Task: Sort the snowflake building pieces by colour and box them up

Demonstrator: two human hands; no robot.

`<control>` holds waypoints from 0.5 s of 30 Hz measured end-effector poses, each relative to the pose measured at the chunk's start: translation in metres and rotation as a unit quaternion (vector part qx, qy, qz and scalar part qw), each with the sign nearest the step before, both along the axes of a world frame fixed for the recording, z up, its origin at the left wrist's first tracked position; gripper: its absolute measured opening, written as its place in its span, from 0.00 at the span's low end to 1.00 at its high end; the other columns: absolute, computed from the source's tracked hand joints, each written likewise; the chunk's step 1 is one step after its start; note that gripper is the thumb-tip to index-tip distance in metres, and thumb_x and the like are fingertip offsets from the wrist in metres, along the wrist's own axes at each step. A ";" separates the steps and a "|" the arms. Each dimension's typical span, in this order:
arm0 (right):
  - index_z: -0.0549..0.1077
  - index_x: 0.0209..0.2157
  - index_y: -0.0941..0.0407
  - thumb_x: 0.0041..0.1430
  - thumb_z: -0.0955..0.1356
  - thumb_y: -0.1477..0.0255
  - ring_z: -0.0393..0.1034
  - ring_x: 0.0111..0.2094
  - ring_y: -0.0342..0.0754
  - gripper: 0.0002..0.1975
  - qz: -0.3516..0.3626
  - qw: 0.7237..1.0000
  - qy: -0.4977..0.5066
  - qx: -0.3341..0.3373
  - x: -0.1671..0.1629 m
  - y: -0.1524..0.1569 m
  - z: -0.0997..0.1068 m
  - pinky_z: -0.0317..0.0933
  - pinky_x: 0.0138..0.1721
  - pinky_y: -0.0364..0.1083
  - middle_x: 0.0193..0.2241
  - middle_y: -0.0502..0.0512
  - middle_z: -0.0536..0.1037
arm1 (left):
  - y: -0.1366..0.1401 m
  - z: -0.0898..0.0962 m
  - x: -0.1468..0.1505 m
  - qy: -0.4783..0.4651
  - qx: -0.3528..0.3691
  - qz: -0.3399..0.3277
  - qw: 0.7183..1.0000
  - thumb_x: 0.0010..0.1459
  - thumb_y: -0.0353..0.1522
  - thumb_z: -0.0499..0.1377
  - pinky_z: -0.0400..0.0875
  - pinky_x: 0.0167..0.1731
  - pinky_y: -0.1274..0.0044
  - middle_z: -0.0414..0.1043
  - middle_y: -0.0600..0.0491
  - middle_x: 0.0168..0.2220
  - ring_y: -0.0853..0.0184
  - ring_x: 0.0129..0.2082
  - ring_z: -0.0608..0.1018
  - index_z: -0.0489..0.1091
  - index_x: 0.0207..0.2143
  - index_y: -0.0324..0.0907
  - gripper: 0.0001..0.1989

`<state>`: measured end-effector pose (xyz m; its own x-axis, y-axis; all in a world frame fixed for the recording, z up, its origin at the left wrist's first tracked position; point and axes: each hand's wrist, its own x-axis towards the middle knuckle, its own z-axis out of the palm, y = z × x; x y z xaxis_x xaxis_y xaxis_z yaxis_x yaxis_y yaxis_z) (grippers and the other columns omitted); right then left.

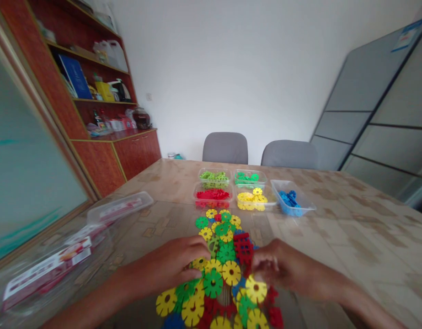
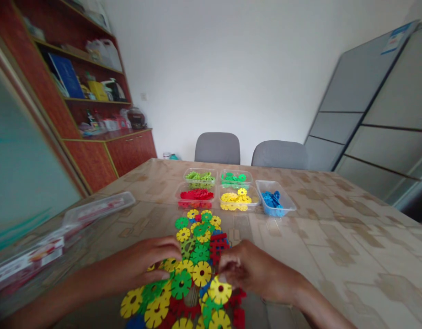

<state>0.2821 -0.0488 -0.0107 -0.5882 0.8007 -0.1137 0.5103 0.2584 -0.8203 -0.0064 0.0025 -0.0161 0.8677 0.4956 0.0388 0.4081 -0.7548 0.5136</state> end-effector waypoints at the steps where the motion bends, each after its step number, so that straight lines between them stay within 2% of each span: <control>1: 0.71 0.27 0.57 0.59 0.64 0.73 0.58 0.22 0.38 0.07 0.018 1.000 0.006 -0.013 -0.008 -0.004 -0.003 0.52 0.23 0.37 0.20 0.44 0.65 | -0.002 0.001 -0.001 -0.004 -0.001 -0.004 1.000 0.61 0.32 0.57 0.64 0.46 0.74 0.69 0.50 0.47 0.61 0.46 0.72 0.67 0.49 0.48 0.13; 3: 0.71 0.28 0.57 0.57 0.64 0.77 0.59 0.23 0.38 0.06 0.029 1.000 -0.008 -0.001 -0.018 -0.009 -0.008 0.52 0.23 0.37 0.21 0.45 0.66 | -0.005 0.002 -0.002 -0.007 -0.004 -0.008 1.000 0.60 0.32 0.58 0.64 0.47 0.74 0.68 0.50 0.48 0.61 0.47 0.71 0.66 0.51 0.49 0.16; 5: 0.72 0.30 0.56 0.55 0.65 0.80 0.63 0.25 0.40 0.06 0.011 0.997 -0.051 0.050 -0.021 -0.012 -0.014 0.54 0.24 0.38 0.23 0.46 0.70 | -0.007 0.001 -0.002 0.004 -0.010 -0.009 1.000 0.58 0.32 0.60 0.64 0.47 0.73 0.68 0.50 0.49 0.60 0.48 0.71 0.65 0.52 0.50 0.19; 7: 0.73 0.34 0.54 0.52 0.68 0.77 0.66 0.29 0.44 0.06 -0.016 0.990 -0.094 0.107 -0.022 -0.015 -0.020 0.56 0.28 0.41 0.29 0.49 0.74 | -0.009 -0.001 -0.003 0.034 -0.016 -0.004 0.999 0.54 0.33 0.64 0.65 0.47 0.73 0.67 0.51 0.50 0.58 0.48 0.71 0.65 0.53 0.51 0.24; 9: 0.72 0.37 0.53 0.47 0.73 0.72 0.68 0.34 0.48 0.12 -0.024 0.983 -0.120 0.137 -0.022 -0.018 -0.025 0.58 0.32 0.43 0.35 0.51 0.76 | -0.011 -0.005 -0.004 0.065 -0.015 0.003 0.998 0.48 0.36 0.67 0.65 0.48 0.70 0.64 0.50 0.53 0.55 0.50 0.70 0.63 0.54 0.52 0.31; 12: 0.72 0.36 0.53 0.42 0.76 0.70 0.68 0.36 0.50 0.18 -0.017 0.980 -0.139 0.141 -0.024 -0.019 -0.028 0.58 0.33 0.44 0.38 0.52 0.76 | -0.013 -0.013 -0.006 0.100 -0.011 0.004 0.995 0.42 0.37 0.70 0.63 0.51 0.67 0.57 0.49 0.59 0.51 0.55 0.66 0.58 0.58 0.53 0.41; 15: 0.72 0.32 0.54 0.44 0.75 0.74 0.67 0.30 0.46 0.12 -0.036 0.980 -0.151 0.126 -0.021 -0.011 -0.028 0.55 0.27 0.41 0.31 0.49 0.76 | -0.013 -0.016 -0.006 0.100 -0.014 0.011 0.995 0.45 0.37 0.69 0.64 0.51 0.67 0.57 0.49 0.59 0.52 0.55 0.66 0.58 0.57 0.52 0.37</control>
